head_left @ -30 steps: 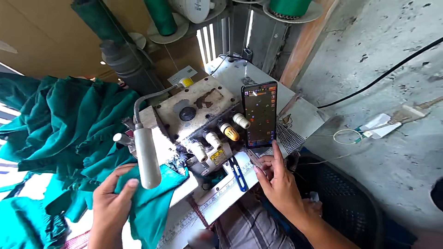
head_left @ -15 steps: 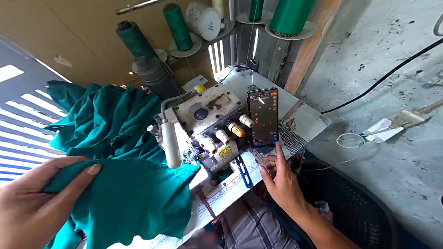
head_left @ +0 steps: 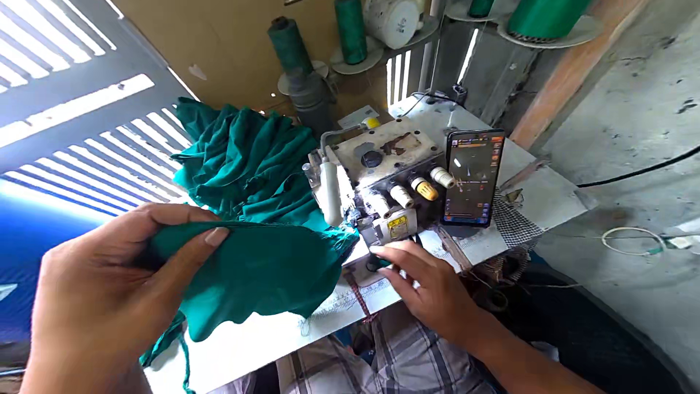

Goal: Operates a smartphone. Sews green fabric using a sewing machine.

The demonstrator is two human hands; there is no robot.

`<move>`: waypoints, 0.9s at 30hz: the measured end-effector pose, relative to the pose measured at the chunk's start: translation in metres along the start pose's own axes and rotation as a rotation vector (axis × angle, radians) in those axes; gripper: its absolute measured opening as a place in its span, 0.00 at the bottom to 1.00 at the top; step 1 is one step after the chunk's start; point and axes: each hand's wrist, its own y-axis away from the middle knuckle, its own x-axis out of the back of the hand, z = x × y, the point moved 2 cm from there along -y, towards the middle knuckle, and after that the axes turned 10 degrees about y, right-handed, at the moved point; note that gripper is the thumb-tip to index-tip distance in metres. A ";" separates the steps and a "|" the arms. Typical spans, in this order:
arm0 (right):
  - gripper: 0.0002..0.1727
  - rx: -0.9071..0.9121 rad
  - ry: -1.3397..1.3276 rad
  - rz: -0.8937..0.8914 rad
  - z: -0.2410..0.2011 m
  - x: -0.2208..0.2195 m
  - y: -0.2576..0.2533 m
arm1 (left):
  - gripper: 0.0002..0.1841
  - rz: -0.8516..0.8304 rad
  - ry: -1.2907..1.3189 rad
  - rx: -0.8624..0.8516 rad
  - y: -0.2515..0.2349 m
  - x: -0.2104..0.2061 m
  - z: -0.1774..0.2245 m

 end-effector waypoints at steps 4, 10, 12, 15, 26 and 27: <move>0.18 0.050 0.032 -0.067 -0.029 -0.015 -0.052 | 0.10 -0.030 -0.121 -0.078 0.005 -0.009 0.022; 0.08 0.175 0.079 -0.155 -0.035 -0.006 -0.083 | 0.08 0.164 -0.086 -0.155 0.021 -0.052 0.023; 0.07 0.210 0.074 -0.171 -0.033 -0.002 -0.088 | 0.22 0.187 -0.040 -0.092 0.027 -0.087 0.010; 0.09 0.210 0.074 -0.167 -0.030 0.002 -0.090 | 0.45 0.156 -0.271 0.001 0.044 -0.141 -0.022; 0.11 0.281 -0.053 -0.198 -0.005 0.013 -0.030 | 0.06 -0.135 -0.567 -0.347 0.060 -0.129 -0.032; 0.12 0.269 -0.051 -0.196 -0.002 0.010 -0.015 | 0.05 -0.178 -0.517 -0.346 0.069 -0.135 -0.034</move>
